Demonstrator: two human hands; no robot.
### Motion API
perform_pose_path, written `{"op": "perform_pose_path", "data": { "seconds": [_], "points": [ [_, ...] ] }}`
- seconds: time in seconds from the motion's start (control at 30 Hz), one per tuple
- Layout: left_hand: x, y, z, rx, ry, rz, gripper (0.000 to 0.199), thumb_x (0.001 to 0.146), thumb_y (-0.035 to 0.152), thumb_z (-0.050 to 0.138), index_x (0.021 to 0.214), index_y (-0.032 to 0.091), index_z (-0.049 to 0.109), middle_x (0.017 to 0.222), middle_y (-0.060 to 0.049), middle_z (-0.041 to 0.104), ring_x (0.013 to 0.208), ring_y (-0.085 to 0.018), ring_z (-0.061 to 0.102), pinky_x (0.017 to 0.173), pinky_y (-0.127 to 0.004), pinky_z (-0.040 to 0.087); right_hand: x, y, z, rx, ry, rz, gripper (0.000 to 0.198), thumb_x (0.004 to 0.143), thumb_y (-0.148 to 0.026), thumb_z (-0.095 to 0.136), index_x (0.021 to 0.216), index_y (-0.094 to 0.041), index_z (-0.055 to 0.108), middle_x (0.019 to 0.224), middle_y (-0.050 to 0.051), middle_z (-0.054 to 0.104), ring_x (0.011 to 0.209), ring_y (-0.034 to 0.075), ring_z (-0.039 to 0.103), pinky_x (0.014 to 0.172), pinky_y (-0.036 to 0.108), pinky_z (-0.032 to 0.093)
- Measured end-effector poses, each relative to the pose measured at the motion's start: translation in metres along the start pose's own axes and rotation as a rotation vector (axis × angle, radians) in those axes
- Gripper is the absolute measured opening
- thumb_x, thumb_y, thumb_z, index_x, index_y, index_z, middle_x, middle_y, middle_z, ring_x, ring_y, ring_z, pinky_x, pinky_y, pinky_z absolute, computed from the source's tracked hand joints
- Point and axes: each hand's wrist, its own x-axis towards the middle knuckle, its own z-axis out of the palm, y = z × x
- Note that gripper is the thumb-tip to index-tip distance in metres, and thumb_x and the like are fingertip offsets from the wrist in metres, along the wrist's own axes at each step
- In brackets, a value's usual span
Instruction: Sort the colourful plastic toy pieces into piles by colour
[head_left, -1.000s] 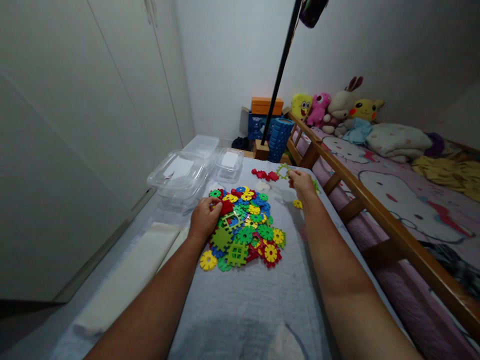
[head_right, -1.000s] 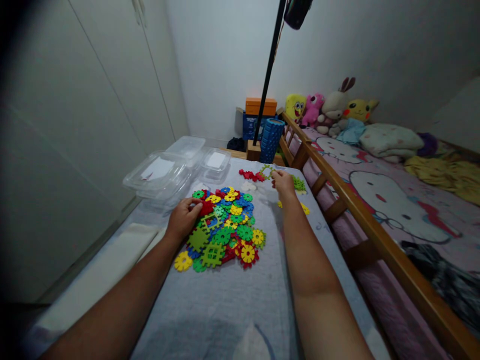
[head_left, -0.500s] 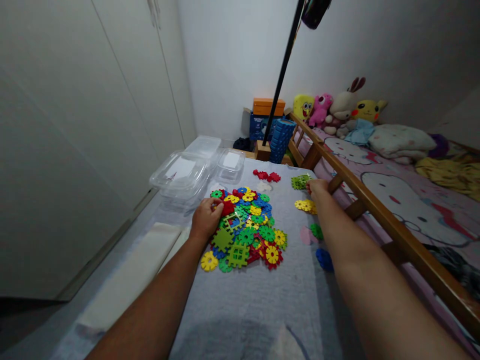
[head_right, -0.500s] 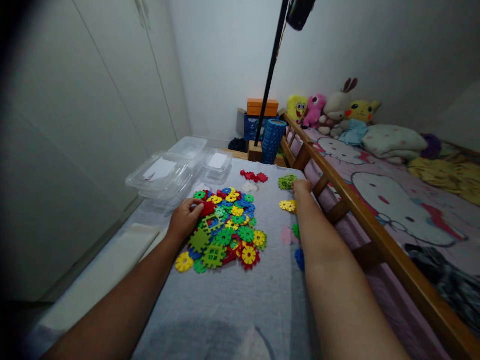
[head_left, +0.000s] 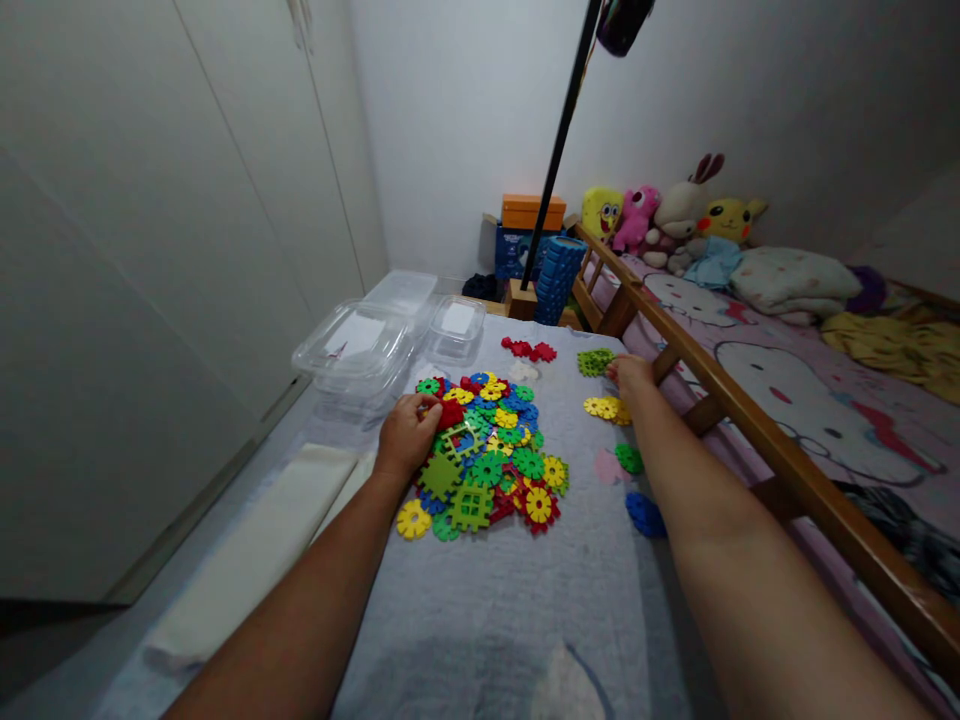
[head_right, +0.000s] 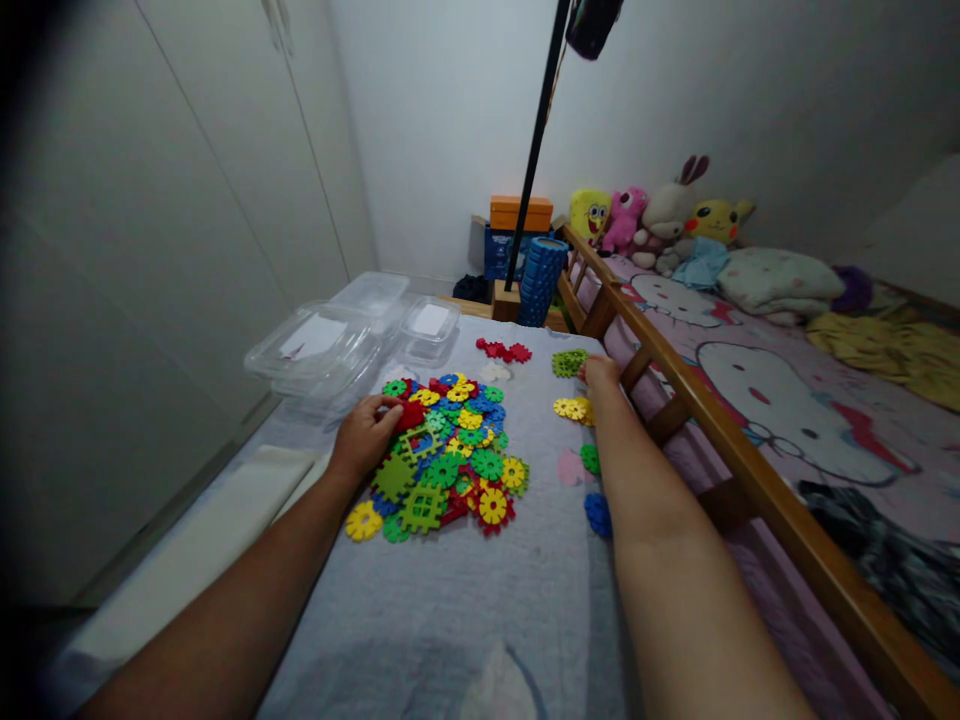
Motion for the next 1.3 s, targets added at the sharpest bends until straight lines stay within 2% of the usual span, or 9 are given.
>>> {"op": "perform_pose_path", "data": {
  "seconds": [0.13,0.43,0.67,1.03,1.3],
  "points": [
    [0.0,0.002,-0.001,0.019,0.009,0.007,0.032,0.085,0.045,0.052,0.092,0.02,0.072,0.103,-0.01,0.071,0.093,-0.026,0.067,0.093,-0.04,0.05,-0.007,0.002,-0.003,-0.04,0.049,0.032,0.02,0.066,-0.006,0.063,0.082,-0.019,0.06,0.063,-0.006,0.056,0.052,0.007,0.055,0.044,0.013,0.048],
    [-0.001,0.002,-0.002,0.021,0.0,0.008,0.032,0.086,0.045,0.051,0.093,0.021,0.071,0.106,-0.009,0.071,0.096,-0.025,0.066,0.096,-0.039,0.049,-0.015,0.001,0.002,-0.063,0.015,0.016,0.023,0.058,-0.004,0.062,0.075,-0.019,0.063,0.076,-0.003,0.061,0.067,0.01,0.059,0.056,0.018,0.054],
    [-0.001,0.004,-0.003,0.014,-0.003,-0.006,0.031,0.086,0.044,0.052,0.093,0.021,0.071,0.104,-0.009,0.07,0.094,-0.025,0.066,0.093,-0.038,0.051,-0.019,-0.006,0.009,-0.02,-0.025,0.003,0.023,0.061,-0.006,0.062,0.079,-0.019,0.065,0.081,-0.001,0.063,0.076,0.011,0.061,0.062,0.018,0.053],
    [-0.001,0.002,-0.001,0.005,-0.001,-0.012,0.031,0.087,0.043,0.052,0.094,0.02,0.071,0.102,-0.009,0.071,0.093,-0.025,0.067,0.093,-0.039,0.051,-0.022,-0.006,0.009,-0.015,-0.061,-0.023,0.022,0.062,-0.004,0.063,0.08,-0.017,0.066,0.08,-0.002,0.064,0.072,0.01,0.06,0.065,0.021,0.051],
    [-0.002,0.004,-0.001,0.009,0.005,-0.01,0.031,0.087,0.043,0.053,0.093,0.02,0.072,0.102,-0.009,0.071,0.092,-0.025,0.068,0.092,-0.038,0.051,-0.017,-0.01,0.017,0.001,-0.08,-0.037,0.022,0.065,-0.009,0.062,0.085,-0.019,0.066,0.081,-0.002,0.064,0.077,0.01,0.06,0.065,0.017,0.049]
  ]
}}
